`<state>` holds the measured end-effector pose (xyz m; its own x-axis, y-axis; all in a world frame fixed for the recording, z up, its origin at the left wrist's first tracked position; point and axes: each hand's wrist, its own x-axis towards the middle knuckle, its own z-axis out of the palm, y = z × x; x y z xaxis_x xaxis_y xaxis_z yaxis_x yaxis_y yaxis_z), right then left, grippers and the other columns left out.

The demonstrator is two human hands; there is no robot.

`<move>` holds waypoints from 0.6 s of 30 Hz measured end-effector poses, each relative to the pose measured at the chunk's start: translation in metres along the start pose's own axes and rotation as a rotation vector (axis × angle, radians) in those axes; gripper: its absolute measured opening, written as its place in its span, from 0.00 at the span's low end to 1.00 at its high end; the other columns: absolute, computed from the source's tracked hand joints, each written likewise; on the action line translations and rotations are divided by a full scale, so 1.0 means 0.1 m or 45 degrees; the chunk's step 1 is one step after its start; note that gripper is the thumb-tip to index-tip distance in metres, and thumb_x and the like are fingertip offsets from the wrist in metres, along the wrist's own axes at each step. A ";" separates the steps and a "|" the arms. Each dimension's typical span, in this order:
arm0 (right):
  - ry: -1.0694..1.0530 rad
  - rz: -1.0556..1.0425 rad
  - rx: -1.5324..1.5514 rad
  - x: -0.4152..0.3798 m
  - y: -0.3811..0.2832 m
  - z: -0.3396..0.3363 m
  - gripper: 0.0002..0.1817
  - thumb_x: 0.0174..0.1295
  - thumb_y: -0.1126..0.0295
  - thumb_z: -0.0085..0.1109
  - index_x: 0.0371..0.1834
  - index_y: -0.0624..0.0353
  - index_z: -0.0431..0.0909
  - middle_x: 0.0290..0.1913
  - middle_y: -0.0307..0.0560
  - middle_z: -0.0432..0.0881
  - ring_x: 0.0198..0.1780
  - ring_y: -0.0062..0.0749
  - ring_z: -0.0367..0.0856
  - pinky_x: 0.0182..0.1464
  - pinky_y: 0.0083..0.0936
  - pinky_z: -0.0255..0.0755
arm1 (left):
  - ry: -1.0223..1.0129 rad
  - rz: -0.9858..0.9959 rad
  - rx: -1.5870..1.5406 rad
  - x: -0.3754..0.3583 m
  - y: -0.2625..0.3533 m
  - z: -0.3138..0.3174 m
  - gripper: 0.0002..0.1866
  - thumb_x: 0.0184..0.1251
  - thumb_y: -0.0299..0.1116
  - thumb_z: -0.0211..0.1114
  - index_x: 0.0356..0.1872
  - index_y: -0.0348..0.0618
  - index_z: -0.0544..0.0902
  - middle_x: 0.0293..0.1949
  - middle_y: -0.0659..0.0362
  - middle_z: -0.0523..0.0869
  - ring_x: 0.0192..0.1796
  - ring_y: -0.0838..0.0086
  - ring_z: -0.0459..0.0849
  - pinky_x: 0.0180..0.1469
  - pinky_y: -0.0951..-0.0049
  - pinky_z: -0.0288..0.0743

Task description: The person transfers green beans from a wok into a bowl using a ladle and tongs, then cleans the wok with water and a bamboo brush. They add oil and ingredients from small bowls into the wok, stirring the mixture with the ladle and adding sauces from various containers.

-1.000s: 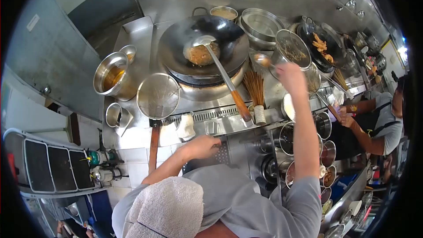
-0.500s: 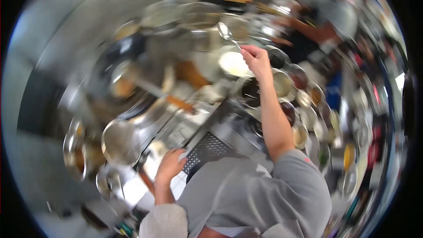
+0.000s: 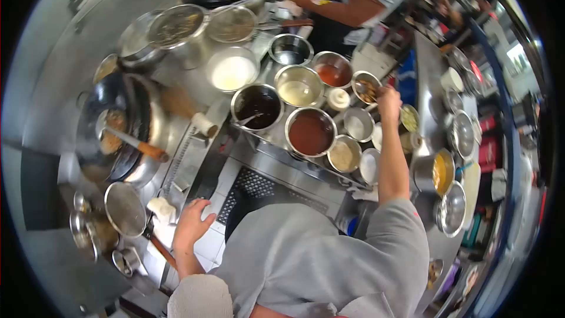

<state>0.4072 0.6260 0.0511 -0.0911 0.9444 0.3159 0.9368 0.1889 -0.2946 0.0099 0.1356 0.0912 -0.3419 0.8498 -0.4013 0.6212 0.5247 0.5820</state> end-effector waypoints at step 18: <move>-1.163 -1.701 0.464 -2.16 -6.10 0.71 0.28 0.60 0.71 0.58 0.62 0.71 0.65 0.38 0.68 0.80 0.44 0.62 0.81 0.50 0.46 0.74 | 0.650 -0.061 -0.082 -0.36 -0.50 -0.01 0.15 0.63 0.34 0.67 0.49 0.40 0.83 0.65 0.41 0.72 0.69 0.45 0.67 0.70 0.56 0.65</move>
<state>-0.1688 0.3260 0.0984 -0.9918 -0.1139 -0.0572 -0.0713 0.8677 -0.4920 -0.0092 0.0784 0.0769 -0.6795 0.7325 -0.0416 0.5571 0.5520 0.6205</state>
